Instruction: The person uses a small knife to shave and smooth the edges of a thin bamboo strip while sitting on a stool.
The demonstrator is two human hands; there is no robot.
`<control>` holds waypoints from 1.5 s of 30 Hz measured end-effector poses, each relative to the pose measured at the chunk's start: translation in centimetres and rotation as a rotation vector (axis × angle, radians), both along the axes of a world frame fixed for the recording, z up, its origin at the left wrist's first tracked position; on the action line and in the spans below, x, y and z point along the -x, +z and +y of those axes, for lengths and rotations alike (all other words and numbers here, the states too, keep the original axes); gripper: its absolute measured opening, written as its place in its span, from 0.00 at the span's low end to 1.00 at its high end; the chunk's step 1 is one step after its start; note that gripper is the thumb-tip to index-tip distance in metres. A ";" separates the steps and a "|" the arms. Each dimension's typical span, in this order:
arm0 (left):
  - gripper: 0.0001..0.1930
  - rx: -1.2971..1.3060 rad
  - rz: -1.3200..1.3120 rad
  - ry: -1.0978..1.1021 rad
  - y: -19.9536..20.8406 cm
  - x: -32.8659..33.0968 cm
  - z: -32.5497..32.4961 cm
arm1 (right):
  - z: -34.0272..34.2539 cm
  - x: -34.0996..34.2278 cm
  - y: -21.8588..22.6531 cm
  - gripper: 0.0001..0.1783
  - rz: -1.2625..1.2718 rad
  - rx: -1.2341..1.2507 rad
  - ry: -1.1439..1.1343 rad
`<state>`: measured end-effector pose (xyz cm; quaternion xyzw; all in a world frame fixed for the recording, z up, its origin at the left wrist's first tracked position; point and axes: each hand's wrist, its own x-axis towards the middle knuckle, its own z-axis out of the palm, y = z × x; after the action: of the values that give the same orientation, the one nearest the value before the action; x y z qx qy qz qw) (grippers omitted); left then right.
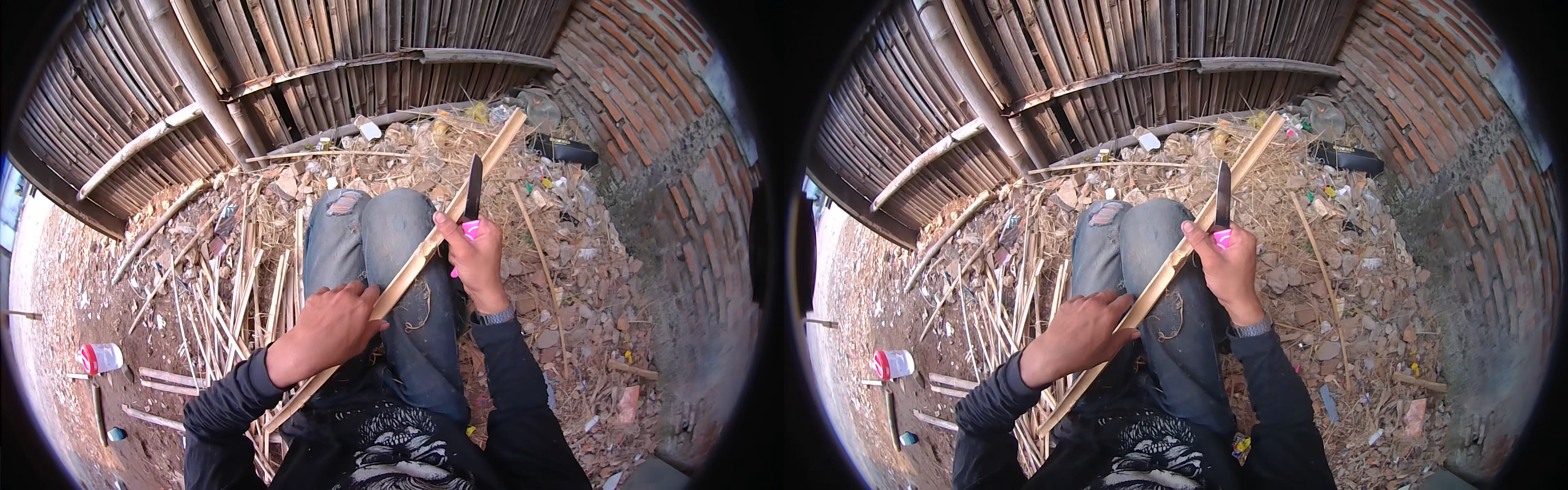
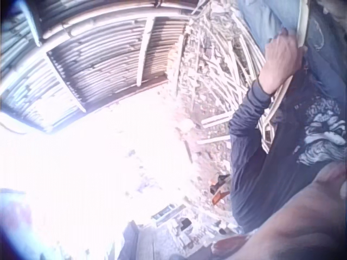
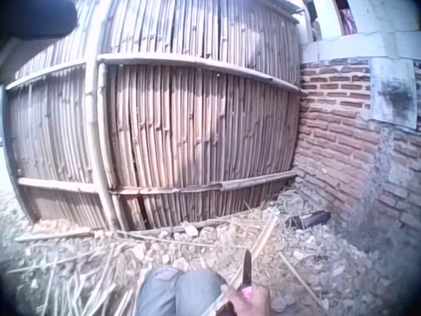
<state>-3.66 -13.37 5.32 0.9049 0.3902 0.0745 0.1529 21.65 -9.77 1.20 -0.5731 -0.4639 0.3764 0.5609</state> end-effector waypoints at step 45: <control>0.25 -0.471 -0.579 0.280 -0.8 4.2 -3.7 | 0.2 -3.2 1.4 0.14 0.392 -0.092 -0.161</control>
<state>-7.86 -17.03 4.48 0.7948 0.4227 0.4343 0.0334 24.81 -9.56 2.64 -0.4978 -0.3155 0.4131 0.6943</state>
